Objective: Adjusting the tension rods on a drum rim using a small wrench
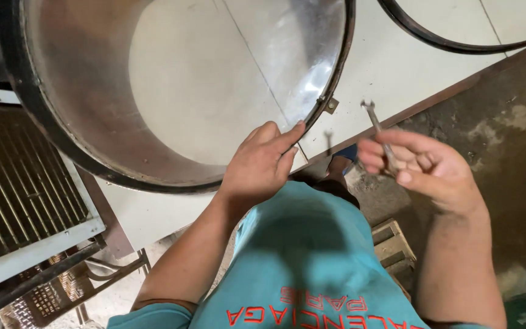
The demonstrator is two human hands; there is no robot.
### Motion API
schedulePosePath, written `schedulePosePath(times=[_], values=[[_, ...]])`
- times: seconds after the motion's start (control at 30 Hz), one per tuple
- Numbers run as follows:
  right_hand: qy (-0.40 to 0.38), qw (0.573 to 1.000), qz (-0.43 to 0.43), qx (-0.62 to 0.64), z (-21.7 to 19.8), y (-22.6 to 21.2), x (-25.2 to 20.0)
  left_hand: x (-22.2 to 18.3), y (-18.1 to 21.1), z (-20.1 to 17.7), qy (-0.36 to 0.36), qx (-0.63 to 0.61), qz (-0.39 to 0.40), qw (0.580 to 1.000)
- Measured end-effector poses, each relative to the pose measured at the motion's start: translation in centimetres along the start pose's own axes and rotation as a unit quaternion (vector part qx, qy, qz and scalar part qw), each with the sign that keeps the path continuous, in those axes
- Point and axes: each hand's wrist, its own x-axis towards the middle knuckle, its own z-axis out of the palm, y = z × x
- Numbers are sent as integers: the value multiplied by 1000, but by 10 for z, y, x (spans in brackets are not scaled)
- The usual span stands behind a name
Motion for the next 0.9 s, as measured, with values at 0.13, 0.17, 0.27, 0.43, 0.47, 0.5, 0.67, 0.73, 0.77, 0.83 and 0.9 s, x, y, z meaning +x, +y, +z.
schedulePosePath(times=[0.13, 0.17, 0.27, 0.43, 0.47, 0.5, 0.67, 0.73, 0.77, 0.83, 0.9], values=[[57, 995, 66, -55, 6, 10, 27, -1, -6, 4, 33, 10, 51, 998], [156, 975, 97, -127, 12, 14, 34, -2, -7, 5, 40, 18, 61, 997], [209, 862, 66, -458, 11, 27, 48, -4, -5, 5, 60, 43, 82, 994], [186, 885, -33, -425, 8, 47, 59, -6, -11, 3, 88, 3, 136, 987], [191, 913, -16, -359, 13, 48, 60, -5, -11, 3, 88, 3, 139, 986], [192, 913, -16, -359, 13, 52, 61, -5, -11, 3, 88, 3, 139, 986], [247, 883, 7, -400, 18, 60, 64, -2, -13, 5, 101, 5, 155, 983], [261, 862, 21, -433, 19, 60, 65, -1, -13, 7, 110, 5, 156, 982], [275, 840, 33, -467, 19, 59, 65, 0, -13, 8, 121, 4, 158, 980], [274, 814, 61, -509, 26, 50, 68, -1, -14, 11, 129, 13, 161, 978], [272, 786, 90, -548, 34, 41, 72, -1, -14, 12, 136, 20, 163, 977]])
